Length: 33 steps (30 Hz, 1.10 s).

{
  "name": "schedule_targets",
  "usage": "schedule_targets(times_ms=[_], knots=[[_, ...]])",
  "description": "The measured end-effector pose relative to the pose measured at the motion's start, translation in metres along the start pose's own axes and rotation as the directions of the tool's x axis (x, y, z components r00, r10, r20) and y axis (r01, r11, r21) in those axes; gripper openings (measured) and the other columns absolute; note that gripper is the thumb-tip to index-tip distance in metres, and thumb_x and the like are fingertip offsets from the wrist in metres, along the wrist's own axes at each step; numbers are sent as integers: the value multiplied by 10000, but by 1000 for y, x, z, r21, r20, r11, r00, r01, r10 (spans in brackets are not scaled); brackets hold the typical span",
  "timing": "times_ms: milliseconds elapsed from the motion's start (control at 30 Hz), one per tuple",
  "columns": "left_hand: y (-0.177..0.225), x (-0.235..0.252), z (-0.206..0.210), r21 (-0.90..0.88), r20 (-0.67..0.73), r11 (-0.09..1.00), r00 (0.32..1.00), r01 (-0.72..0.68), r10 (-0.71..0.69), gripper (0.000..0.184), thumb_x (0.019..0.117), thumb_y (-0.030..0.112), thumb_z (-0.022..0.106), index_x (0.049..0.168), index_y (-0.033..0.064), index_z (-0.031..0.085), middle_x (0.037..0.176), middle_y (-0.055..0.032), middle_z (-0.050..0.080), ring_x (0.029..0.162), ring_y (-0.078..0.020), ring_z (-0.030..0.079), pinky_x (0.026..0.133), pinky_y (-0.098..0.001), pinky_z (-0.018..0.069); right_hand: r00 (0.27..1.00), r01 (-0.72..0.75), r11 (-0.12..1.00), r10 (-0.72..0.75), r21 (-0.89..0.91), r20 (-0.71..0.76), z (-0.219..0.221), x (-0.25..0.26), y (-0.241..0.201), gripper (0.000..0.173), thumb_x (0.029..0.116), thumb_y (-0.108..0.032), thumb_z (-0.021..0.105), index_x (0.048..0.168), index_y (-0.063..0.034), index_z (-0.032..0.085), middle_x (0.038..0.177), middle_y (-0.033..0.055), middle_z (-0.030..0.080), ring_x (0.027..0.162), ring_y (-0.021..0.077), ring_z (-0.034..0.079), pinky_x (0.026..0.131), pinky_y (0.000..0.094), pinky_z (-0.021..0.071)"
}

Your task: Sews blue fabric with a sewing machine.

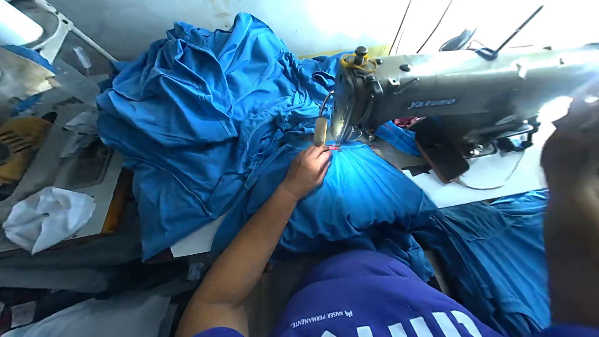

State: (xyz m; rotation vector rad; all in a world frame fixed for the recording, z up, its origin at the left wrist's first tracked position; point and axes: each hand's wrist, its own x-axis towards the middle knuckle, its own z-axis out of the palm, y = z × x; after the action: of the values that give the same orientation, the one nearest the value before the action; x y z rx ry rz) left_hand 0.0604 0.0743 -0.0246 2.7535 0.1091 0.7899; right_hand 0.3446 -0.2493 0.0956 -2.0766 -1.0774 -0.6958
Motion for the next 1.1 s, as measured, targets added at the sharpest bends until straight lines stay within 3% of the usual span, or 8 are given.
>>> schedule_targets(times_ms=[133,300,433,567,667,800,967,1100], knots=[[6,3,-5,72,134,996,989,52,-62,339,1032,186,543,1245,-29,695,1340,-204,652,1255,-353,630,1038,-500,517,825,84,961,-216,265,522,48,-94,-75,436,1012,-278,593,1316,29,653,1380,234,614,1278,397,595,1061,538,490],[23,6,-10,81,202,985,965,154,-168,356,1048,164,537,1304,-57,648,1414,-237,596,1329,-379,579,1090,-502,483,829,208,952,-293,223,477,102,-108,-67,336,1040,-193,532,1232,11,717,1181,222,696,1107,421,661,902,543,555],[46,18,-14,115,331,942,882,316,-336,573,1066,376,515,1454,-46,515,1505,-295,483,1427,-446,449,1163,-590,357,768,170,963,-264,211,583,109,-90,-82,332,1024,-64,539,1314,49,653,1075,265,651,893,408,690,711,514,579],[60,18,1,71,300,898,849,434,-434,677,1039,507,512,1425,-48,541,1573,-327,369,1508,-493,283,1185,-729,164,416,-264,917,-172,299,893,104,-59,-128,447,1026,-45,530,1441,115,481,1052,234,664,923,311,657,875,456,540],[49,16,7,-73,211,900,889,430,-407,598,1030,458,557,1340,-50,611,1526,-275,472,1500,-458,330,1189,-737,133,291,-782,536,-137,318,947,119,-61,-162,161,989,7,554,1148,29,554,735,-4,564,584,20,506,567,181,446],[35,25,-2,-166,255,905,903,393,-345,314,995,147,634,1249,-24,705,1446,-231,582,1453,-465,412,1155,-761,190,156,-980,-111,94,166,983,127,-67,-191,214,1046,-18,508,1241,18,586,882,2,631,728,21,596,699,176,514],[44,44,-9,103,324,902,843,419,-429,299,1003,11,512,1197,20,740,1396,-179,639,1385,-413,518,1102,-652,382,217,-948,-211,120,239,969,123,-70,-184,228,1045,14,471,1244,54,575,979,44,658,804,55,641,801,204,548],[9,47,5,247,141,847,847,471,-512,248,1007,54,525,1137,16,733,1186,-200,714,1115,-415,678,918,-617,525,421,-898,139,-4,417,907,128,-65,-142,318,1057,3,448,1362,39,532,1186,103,703,1008,126,704,918,293,570]])
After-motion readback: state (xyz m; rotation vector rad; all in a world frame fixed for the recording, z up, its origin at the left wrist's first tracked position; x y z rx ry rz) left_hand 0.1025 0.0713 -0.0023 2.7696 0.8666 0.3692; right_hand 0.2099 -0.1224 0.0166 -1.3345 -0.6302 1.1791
